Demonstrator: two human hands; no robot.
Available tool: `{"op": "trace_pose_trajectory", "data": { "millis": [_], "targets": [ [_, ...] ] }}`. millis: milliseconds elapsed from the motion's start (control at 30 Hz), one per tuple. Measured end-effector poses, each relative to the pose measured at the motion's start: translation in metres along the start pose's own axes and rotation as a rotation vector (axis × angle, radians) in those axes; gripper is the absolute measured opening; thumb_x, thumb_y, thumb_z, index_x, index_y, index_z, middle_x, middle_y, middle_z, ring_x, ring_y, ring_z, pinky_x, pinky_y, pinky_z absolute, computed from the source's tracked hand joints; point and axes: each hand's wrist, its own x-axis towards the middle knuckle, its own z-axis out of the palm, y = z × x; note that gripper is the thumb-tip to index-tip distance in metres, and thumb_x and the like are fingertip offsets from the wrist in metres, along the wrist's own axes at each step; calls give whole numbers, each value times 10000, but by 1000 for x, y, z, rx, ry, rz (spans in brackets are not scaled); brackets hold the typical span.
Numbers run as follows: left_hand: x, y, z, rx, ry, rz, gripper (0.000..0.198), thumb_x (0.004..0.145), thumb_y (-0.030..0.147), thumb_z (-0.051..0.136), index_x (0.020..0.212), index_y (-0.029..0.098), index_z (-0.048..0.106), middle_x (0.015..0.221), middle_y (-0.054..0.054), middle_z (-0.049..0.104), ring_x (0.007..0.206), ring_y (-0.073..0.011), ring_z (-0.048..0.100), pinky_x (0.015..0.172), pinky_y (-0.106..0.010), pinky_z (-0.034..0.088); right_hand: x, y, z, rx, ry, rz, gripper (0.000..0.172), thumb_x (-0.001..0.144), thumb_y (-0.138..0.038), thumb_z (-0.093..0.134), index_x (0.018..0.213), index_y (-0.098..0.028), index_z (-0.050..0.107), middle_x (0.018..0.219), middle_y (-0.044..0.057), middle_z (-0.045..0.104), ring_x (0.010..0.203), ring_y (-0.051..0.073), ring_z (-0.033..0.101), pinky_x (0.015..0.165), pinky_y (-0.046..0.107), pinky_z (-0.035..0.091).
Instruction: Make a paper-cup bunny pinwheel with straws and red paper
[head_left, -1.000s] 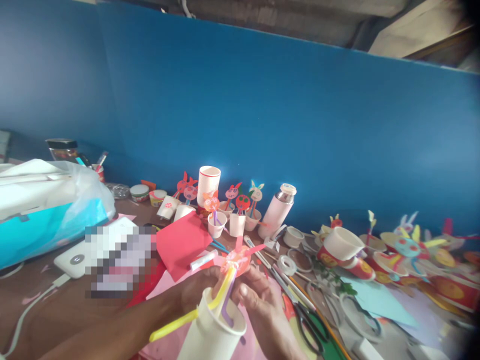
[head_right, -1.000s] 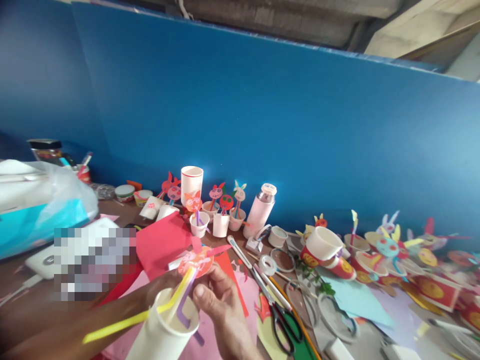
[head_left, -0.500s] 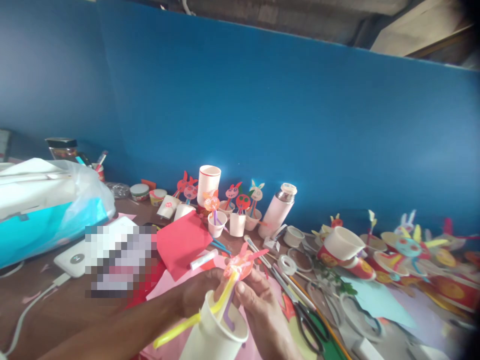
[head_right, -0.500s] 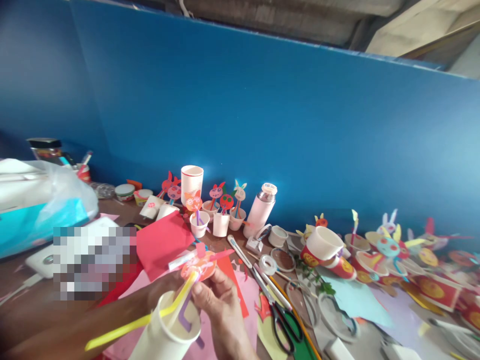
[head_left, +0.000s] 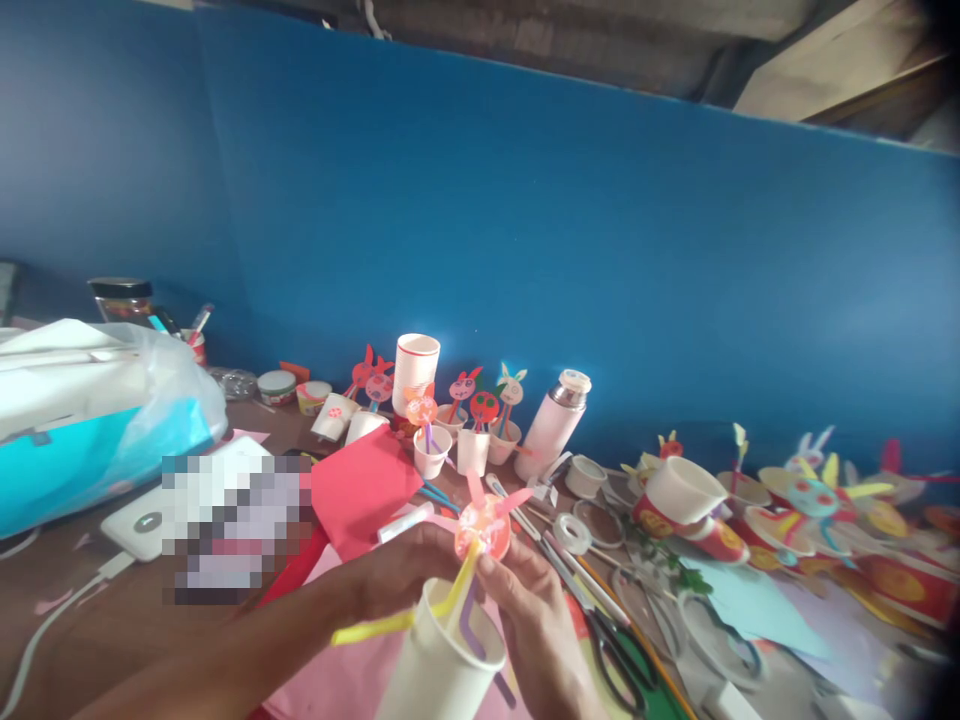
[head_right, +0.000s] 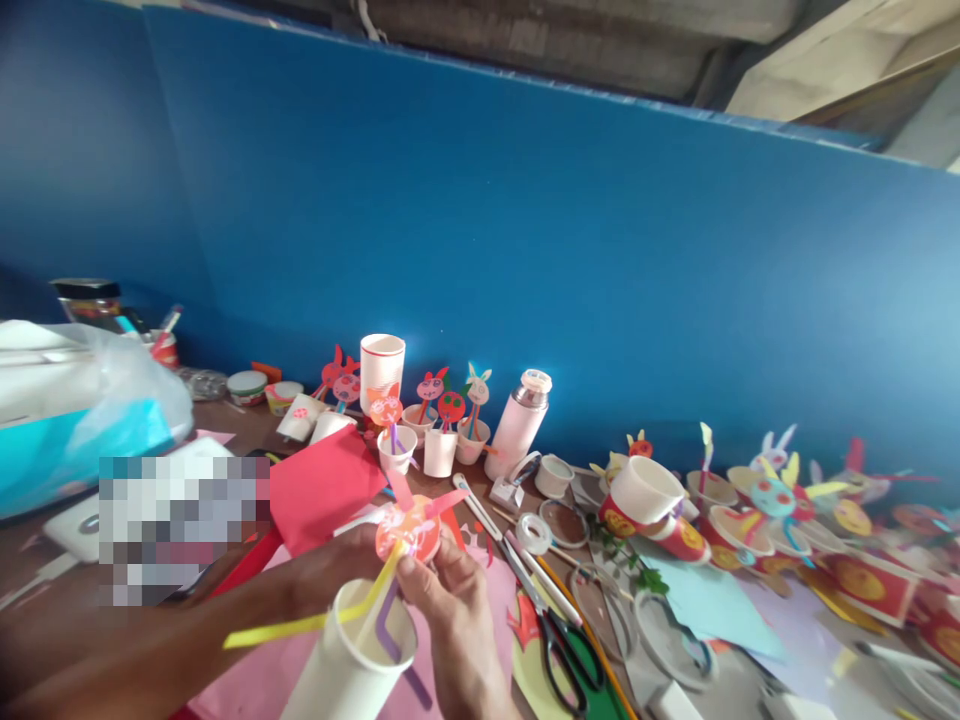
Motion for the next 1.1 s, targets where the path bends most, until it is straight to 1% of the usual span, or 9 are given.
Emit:
{"op": "trace_pose_trajectory", "data": {
  "millis": [33, 133, 267, 367, 500, 700, 833, 1000, 1100],
  "targets": [
    [0, 3, -3, -65, 3, -9, 188, 696, 251, 586, 737, 90, 673, 691, -44, 608, 661, -148, 548, 671, -268, 420, 2, 1, -2, -2, 3, -8, 302, 802, -311, 616, 1079, -198, 662, 992, 67, 684, 865, 225, 616, 805, 354, 448],
    [2, 10, -17, -154, 96, 65, 136, 676, 209, 602, 734, 107, 672, 682, -39, 619, 635, -139, 548, 655, -263, 420, 7, 3, -9, -12, 23, -29, 330, 822, -286, 596, 1138, -199, 628, 1070, 69, 666, 935, 225, 609, 857, 355, 433],
    [1, 16, -29, -138, 87, 119, 245, 798, 252, 501, 787, 83, 679, 740, -84, 635, 656, -160, 563, 629, -279, 423, 12, 5, -17, -74, 48, -18, 325, 825, -314, 595, 1120, -184, 634, 1060, 75, 676, 960, 238, 611, 875, 366, 435],
    [-2, 22, -27, -36, 74, 93, 318, 837, 307, 475, 850, 69, 685, 793, -108, 648, 718, -171, 568, 673, -285, 421, 14, 5, -21, -137, 78, -14, 318, 808, -326, 621, 1089, -180, 645, 1027, 77, 690, 943, 248, 620, 872, 381, 441],
    [-3, 24, -20, 63, 130, 65, 301, 762, 364, 605, 821, 82, 693, 776, -82, 653, 698, -152, 553, 696, -273, 416, 14, 6, -23, -166, 67, 1, 280, 810, -324, 615, 1047, -184, 667, 1001, 72, 699, 932, 251, 627, 861, 389, 447],
    [-4, 20, -14, 123, 107, 12, 257, 754, 329, 614, 852, 103, 688, 803, -57, 649, 719, -151, 554, 695, -262, 415, 16, 12, -21, -132, 24, 42, 282, 795, -326, 620, 1030, -187, 688, 955, 65, 710, 914, 253, 633, 800, 370, 480],
    [-6, 18, -12, 177, 68, 50, 240, 732, 284, 624, 866, 93, 679, 777, -45, 637, 697, -148, 545, 653, -242, 406, 16, 11, -19, -147, 36, 68, 291, 791, -341, 623, 1022, -179, 693, 939, 70, 715, 885, 253, 644, 806, 376, 478],
    [-5, 10, -11, 335, 210, 35, 254, 714, 324, 633, 789, 84, 666, 732, -35, 603, 686, -155, 532, 614, -228, 408, 15, 10, -17, -254, 100, -5, 313, 795, -354, 627, 1050, -179, 676, 1002, 78, 700, 932, 255, 626, 846, 376, 465],
    [-5, 7, -12, 373, 240, 34, 281, 697, 354, 634, 770, 84, 664, 681, -22, 578, 642, -144, 510, 570, -213, 396, 17, 14, -17, -311, 114, -38, 310, 777, -375, 644, 1006, -171, 689, 1003, 82, 697, 947, 267, 620, 851, 379, 465]
  ]
}}
